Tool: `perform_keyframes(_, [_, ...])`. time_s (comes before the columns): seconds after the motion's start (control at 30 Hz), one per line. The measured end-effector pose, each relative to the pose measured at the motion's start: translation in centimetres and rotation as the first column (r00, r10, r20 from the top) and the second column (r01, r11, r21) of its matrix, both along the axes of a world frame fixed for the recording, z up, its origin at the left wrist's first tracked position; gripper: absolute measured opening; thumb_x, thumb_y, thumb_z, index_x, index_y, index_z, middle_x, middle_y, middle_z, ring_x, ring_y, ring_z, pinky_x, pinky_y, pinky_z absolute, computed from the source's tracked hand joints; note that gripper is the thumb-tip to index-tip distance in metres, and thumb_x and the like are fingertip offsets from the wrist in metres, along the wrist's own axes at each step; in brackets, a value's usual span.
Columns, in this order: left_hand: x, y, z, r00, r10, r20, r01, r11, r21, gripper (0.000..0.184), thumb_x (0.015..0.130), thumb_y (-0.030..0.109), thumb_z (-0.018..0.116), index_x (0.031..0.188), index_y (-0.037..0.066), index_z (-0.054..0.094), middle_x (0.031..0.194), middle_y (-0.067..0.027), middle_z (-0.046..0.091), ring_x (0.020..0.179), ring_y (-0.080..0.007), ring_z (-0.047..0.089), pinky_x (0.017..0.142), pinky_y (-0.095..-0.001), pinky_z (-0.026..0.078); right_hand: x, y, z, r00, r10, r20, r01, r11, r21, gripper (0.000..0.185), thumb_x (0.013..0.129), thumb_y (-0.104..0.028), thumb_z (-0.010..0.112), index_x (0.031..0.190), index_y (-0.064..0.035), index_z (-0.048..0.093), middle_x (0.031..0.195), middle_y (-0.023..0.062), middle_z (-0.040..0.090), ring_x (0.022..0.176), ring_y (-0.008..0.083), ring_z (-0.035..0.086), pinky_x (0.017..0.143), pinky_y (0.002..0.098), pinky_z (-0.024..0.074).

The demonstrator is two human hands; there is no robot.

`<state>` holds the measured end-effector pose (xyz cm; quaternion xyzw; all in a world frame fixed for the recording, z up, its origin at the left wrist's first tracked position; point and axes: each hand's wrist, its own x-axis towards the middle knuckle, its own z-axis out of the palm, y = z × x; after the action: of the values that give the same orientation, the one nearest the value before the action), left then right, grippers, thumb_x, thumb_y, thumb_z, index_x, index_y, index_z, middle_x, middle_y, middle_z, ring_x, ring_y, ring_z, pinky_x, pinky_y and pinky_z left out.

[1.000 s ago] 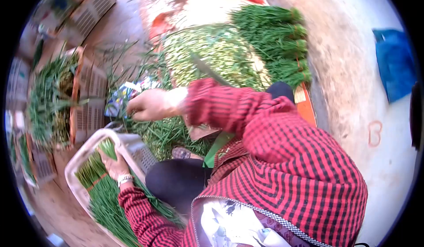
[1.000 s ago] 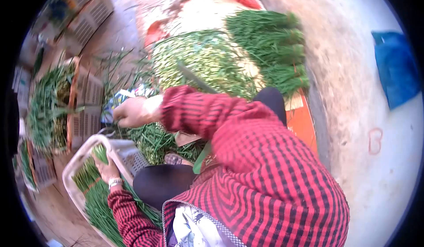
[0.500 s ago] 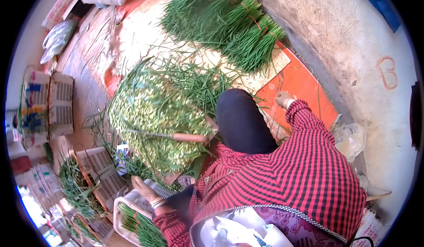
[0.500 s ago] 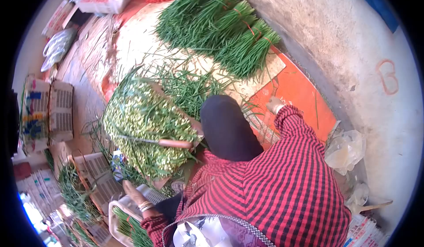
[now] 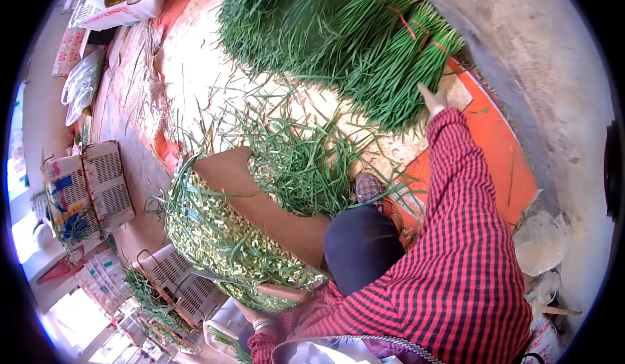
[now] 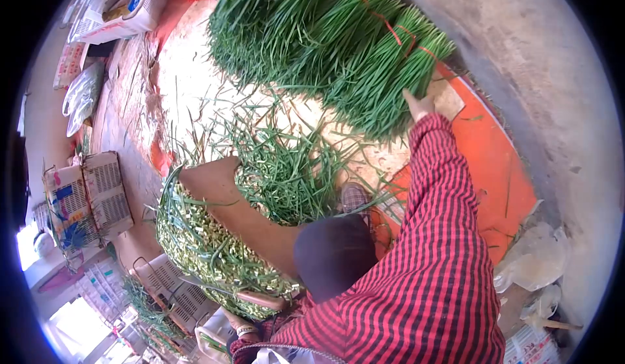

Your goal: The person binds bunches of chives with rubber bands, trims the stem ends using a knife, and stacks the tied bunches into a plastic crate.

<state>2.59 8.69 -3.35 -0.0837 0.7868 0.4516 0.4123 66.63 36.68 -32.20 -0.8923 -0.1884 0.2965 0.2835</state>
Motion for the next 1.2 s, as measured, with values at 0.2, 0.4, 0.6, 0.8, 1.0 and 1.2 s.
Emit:
perform_keyframes(0.2, [3.8, 3.0, 2.3, 0.982, 0.135, -0.129, -0.158, 0.970, -0.186, 0.075, 0.093, 0.067, 0.037, 0.138, 0.009, 0.051, 0.135, -0.0109, 0.055, 0.121, -0.0324, 0.051, 0.106, -0.0442, 0.039, -1.4, 5.6, 1.8, 0.952, -0.104, -0.287, 0.104, 0.994, -0.016, 0.076, 0.076, -0.041, 0.076, 0.129, 0.0081, 0.053, 0.130, 0.0181, 0.059, 0.117, 0.0295, 0.057, 0.100, 0.0382, 0.0435])
perform_keyframes(0.4, [-2.6, -1.6, -0.9, 0.961, -0.035, 0.275, -0.003, 0.991, 0.134, 0.075, 0.091, 0.069, 0.039, 0.138, 0.012, 0.051, 0.135, -0.0117, 0.054, 0.120, -0.0331, 0.052, 0.102, -0.0491, 0.043, -1.7, 0.3, 15.7, 0.986, 0.042, -0.159, -0.020, 0.990, 0.138, 0.051, 0.081, -0.027, 0.071, 0.121, 0.0024, 0.060, 0.110, 0.0126, 0.067, 0.097, 0.0237, 0.065, 0.087, 0.0350, 0.0489])
perform_keyframes(0.6, [-4.4, -1.8, -2.9, 0.988, 0.140, -0.067, -0.116, 0.953, 0.280, 0.057, 0.089, 0.049, 0.057, 0.125, 0.005, 0.059, 0.120, -0.0119, 0.061, 0.106, -0.0264, 0.058, 0.092, -0.0413, 0.046, -6.2, -7.2, 27.3, 0.709, 0.689, -0.148, -0.565, 0.681, 0.466, 0.054, 0.087, -0.016, 0.063, 0.134, 0.0051, 0.048, 0.127, 0.0138, 0.057, 0.113, 0.0243, 0.055, 0.100, 0.0335, 0.0391])
perform_keyframes(0.8, [-1.9, 3.0, 4.6, 0.857, -0.208, -0.471, 0.421, 0.809, 0.411, 0.052, 0.090, 0.038, 0.067, 0.123, -0.001, 0.061, 0.122, -0.0086, 0.061, 0.109, -0.0179, 0.058, 0.096, -0.0300, 0.044, -17.6, -9.7, 36.6, 0.359, 0.933, 0.016, -0.779, 0.290, 0.556, 0.053, 0.088, -0.007, 0.063, 0.136, 0.0057, 0.045, 0.127, 0.0130, 0.056, 0.114, 0.0230, 0.054, 0.101, 0.0319, 0.0380])
perform_keyframes(1.0, [-0.1, 2.4, 10.5, 0.917, -0.387, -0.093, 0.129, 0.067, 0.989, 0.083, 0.087, 0.061, 0.060, 0.143, 0.003, 0.038, 0.132, -0.0160, 0.055, 0.123, -0.0272, 0.053, 0.110, -0.0427, 0.038, -35.1, -18.0, 44.2, -0.355, 0.880, 0.315, -0.752, -0.469, 0.463, 0.060, 0.081, -0.007, 0.071, 0.134, 0.0046, 0.045, 0.123, 0.0187, 0.057, 0.111, 0.0230, 0.056, 0.098, 0.0329, 0.0423])
perform_keyframes(1.2, [-5.5, -7.9, 15.8, 0.949, -0.312, 0.034, -0.034, 0.005, 0.999, 0.061, 0.088, 0.043, 0.065, 0.133, 0.005, 0.050, 0.122, -0.0157, 0.061, 0.106, -0.0299, 0.063, 0.092, -0.0451, 0.052, -42.8, -21.8, 39.0, -0.537, 0.835, 0.124, -0.642, -0.500, 0.581, 0.048, 0.083, -0.017, 0.073, 0.123, 0.0034, 0.056, 0.121, 0.0176, 0.060, 0.108, 0.0236, 0.059, 0.091, 0.0355, 0.0456])
